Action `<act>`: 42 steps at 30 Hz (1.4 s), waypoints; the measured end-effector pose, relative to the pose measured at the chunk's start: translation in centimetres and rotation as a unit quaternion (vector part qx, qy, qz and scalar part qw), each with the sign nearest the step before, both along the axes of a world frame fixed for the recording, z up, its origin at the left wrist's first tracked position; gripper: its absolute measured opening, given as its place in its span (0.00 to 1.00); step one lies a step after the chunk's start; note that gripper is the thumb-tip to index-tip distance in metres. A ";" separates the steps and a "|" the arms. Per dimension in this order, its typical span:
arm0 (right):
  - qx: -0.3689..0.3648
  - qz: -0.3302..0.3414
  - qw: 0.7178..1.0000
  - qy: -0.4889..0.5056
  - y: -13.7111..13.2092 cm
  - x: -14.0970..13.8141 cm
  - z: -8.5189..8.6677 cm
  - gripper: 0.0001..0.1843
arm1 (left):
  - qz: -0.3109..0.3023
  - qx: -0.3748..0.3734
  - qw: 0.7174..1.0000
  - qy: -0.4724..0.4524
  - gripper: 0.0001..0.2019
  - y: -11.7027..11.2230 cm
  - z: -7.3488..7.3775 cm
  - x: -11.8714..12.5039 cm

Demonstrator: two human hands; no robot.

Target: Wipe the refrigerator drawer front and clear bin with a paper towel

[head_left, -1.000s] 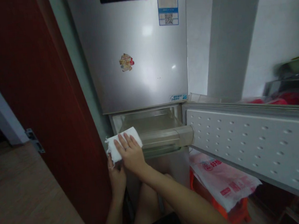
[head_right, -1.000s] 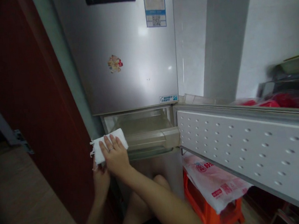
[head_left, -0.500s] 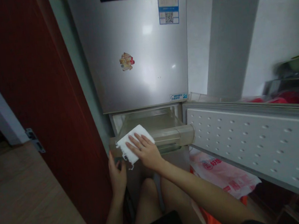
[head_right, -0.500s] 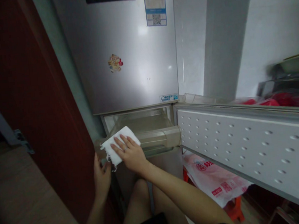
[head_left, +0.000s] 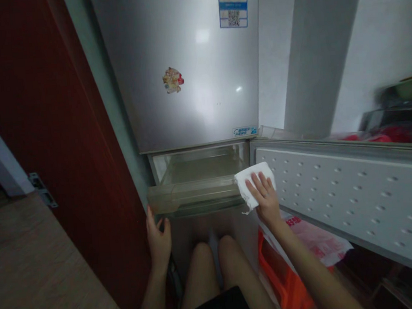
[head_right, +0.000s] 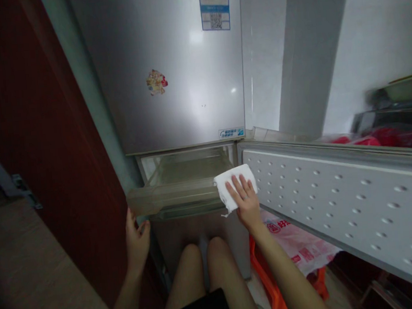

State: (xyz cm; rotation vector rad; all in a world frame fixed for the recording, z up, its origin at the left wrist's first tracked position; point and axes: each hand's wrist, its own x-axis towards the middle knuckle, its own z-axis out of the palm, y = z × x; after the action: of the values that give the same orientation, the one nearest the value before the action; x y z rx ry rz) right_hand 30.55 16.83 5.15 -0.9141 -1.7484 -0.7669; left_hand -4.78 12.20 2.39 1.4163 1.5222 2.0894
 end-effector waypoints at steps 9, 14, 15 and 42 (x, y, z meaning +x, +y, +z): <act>-0.009 0.022 0.998 0.061 -0.4 -6.5 -0.7 0.37 | 0.015 -0.006 1.000 -0.009 0.37 0.0 0.2 0.4; -0.025 0.074 0.997 -0.020 -1.1 -13.6 0.0 0.30 | 0.001 0.007 0.999 -0.047 0.33 0.1 0.1 0.1; -0.026 0.085 0.995 -0.039 -1.2 -15.1 0.2 0.30 | -0.003 0.009 0.998 -0.056 0.32 0.1 0.1 0.0; -0.017 0.058 0.982 -0.178 -0.8 -5.8 1.4 0.29 | -0.083 0.076 0.958 -0.264 0.19 -0.3 0.3 0.0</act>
State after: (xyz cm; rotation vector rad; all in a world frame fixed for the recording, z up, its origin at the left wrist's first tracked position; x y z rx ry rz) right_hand 24.79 16.05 6.60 -0.7209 -2.1110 -0.8658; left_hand -4.80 11.89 2.70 0.8764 1.0165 2.2663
